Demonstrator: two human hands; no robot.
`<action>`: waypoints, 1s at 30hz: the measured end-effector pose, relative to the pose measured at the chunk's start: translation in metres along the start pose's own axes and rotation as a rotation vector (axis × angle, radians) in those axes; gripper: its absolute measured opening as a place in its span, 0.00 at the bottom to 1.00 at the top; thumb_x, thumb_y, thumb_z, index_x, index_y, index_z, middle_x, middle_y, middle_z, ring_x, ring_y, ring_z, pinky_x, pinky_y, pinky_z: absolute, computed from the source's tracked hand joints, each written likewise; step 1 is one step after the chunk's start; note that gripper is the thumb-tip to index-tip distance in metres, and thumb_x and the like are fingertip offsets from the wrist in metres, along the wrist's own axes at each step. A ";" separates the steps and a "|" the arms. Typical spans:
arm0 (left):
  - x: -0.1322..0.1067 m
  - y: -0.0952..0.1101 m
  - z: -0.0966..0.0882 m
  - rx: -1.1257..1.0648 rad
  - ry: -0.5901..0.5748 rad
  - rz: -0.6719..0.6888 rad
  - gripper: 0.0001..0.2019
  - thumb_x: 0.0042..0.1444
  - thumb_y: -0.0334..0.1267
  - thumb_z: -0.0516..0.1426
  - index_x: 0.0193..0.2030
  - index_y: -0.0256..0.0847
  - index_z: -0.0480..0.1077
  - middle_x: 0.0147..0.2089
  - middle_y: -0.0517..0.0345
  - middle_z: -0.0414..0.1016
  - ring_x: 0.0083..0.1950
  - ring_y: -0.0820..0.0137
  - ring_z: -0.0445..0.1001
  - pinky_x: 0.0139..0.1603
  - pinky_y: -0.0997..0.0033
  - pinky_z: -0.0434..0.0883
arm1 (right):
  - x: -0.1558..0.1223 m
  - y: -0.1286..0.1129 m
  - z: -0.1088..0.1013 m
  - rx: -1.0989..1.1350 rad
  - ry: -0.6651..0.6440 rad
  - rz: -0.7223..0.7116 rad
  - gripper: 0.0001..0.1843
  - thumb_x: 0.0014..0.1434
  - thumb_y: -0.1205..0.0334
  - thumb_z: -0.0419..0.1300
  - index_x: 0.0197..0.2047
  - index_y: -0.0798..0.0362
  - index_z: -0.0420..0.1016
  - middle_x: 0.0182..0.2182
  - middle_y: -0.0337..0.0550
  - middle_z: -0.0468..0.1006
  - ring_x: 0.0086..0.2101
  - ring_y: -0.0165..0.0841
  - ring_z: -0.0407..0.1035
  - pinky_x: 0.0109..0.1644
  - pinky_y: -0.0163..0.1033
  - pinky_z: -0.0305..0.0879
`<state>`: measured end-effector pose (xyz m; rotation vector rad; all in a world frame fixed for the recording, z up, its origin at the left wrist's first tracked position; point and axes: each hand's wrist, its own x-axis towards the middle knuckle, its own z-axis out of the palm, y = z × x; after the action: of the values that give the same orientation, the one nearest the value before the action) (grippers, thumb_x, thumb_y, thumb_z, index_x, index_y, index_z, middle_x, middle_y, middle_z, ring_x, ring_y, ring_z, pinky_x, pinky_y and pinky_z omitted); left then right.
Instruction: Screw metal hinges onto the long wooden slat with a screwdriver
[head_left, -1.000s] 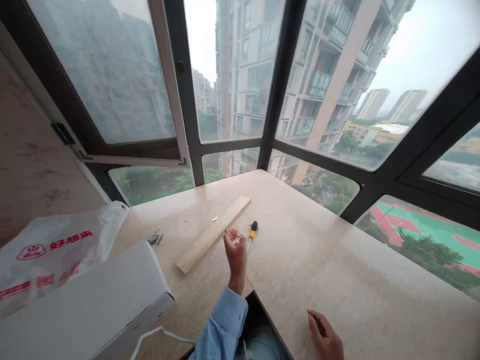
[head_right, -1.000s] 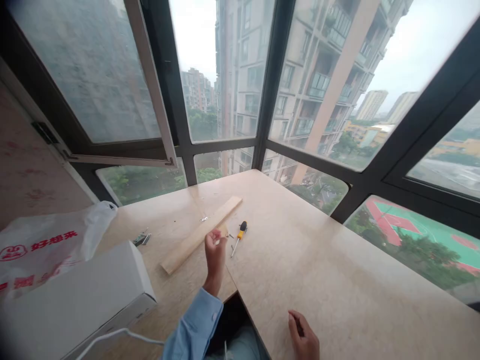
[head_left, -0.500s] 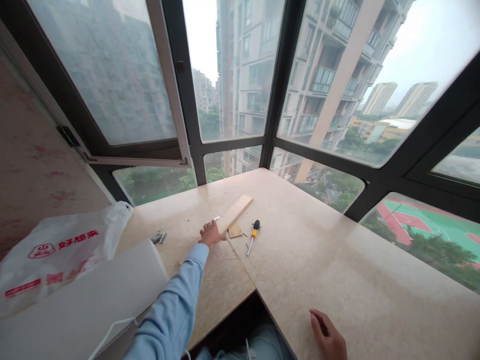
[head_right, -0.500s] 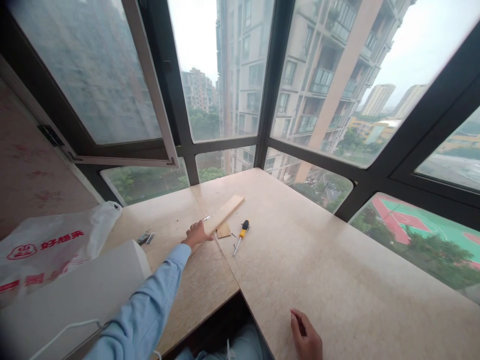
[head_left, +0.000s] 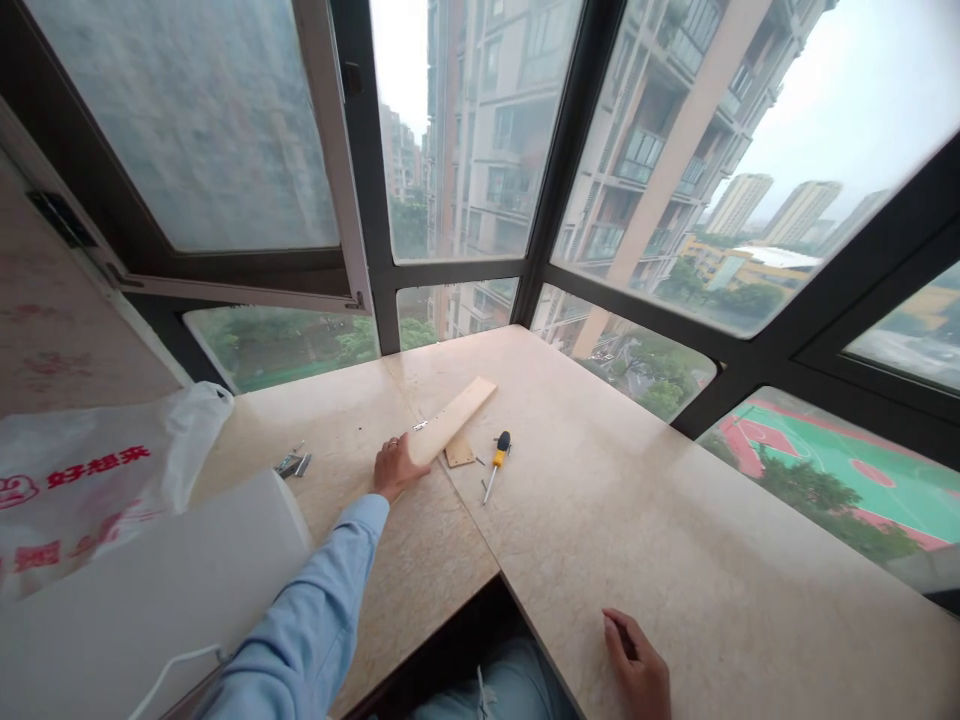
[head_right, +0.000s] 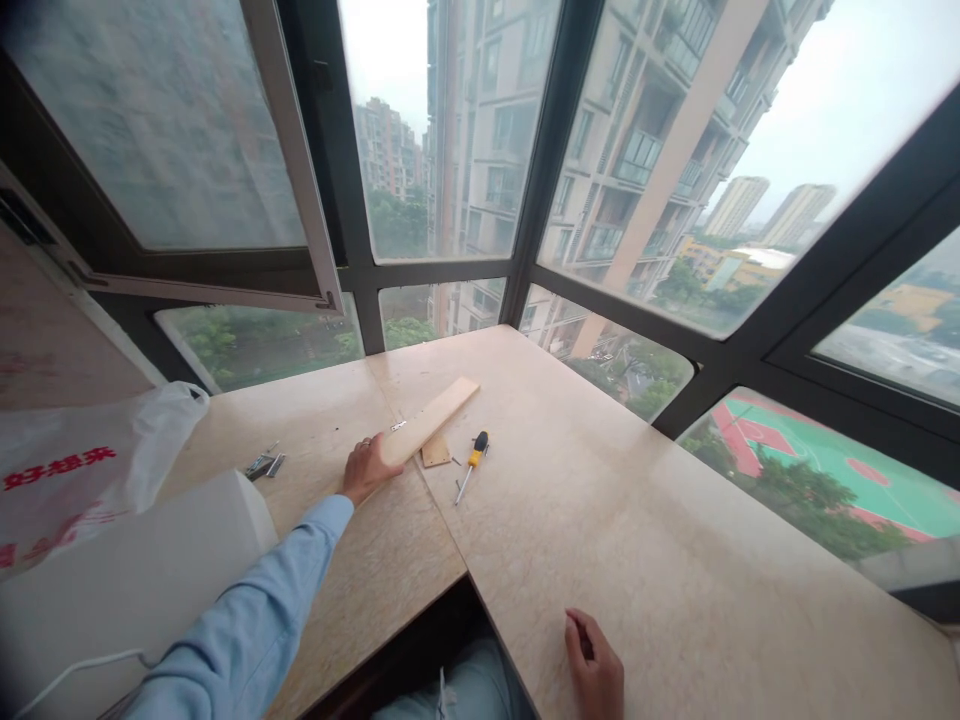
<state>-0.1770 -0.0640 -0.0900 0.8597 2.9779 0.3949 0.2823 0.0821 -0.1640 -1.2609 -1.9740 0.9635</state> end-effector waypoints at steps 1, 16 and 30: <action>-0.001 0.005 0.000 -0.012 0.027 -0.004 0.39 0.46 0.49 0.63 0.63 0.36 0.60 0.56 0.41 0.68 0.57 0.52 0.65 0.57 0.61 0.62 | 0.000 -0.002 0.000 0.001 0.001 -0.002 0.29 0.50 0.35 0.58 0.35 0.55 0.81 0.34 0.50 0.82 0.32 0.40 0.78 0.35 0.36 0.75; -0.079 0.165 -0.015 -0.488 0.329 0.020 0.39 0.48 0.46 0.64 0.64 0.35 0.57 0.56 0.40 0.68 0.59 0.53 0.65 0.61 0.56 0.61 | 0.005 -0.025 -0.009 0.330 -0.033 0.181 0.30 0.51 0.38 0.61 0.40 0.58 0.79 0.28 0.46 0.77 0.28 0.35 0.71 0.31 0.38 0.69; -0.254 0.308 0.024 -0.852 -0.125 0.471 0.42 0.44 0.47 0.67 0.64 0.35 0.57 0.53 0.42 0.70 0.57 0.53 0.68 0.57 0.55 0.66 | 0.025 -0.089 -0.104 0.991 0.297 0.235 0.29 0.53 0.38 0.63 0.50 0.50 0.71 0.48 0.48 0.76 0.47 0.38 0.71 0.47 0.41 0.70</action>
<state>0.2009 0.0593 -0.0509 1.3297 2.0879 1.3991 0.3120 0.1066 -0.0301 -0.9542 -0.8867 1.4943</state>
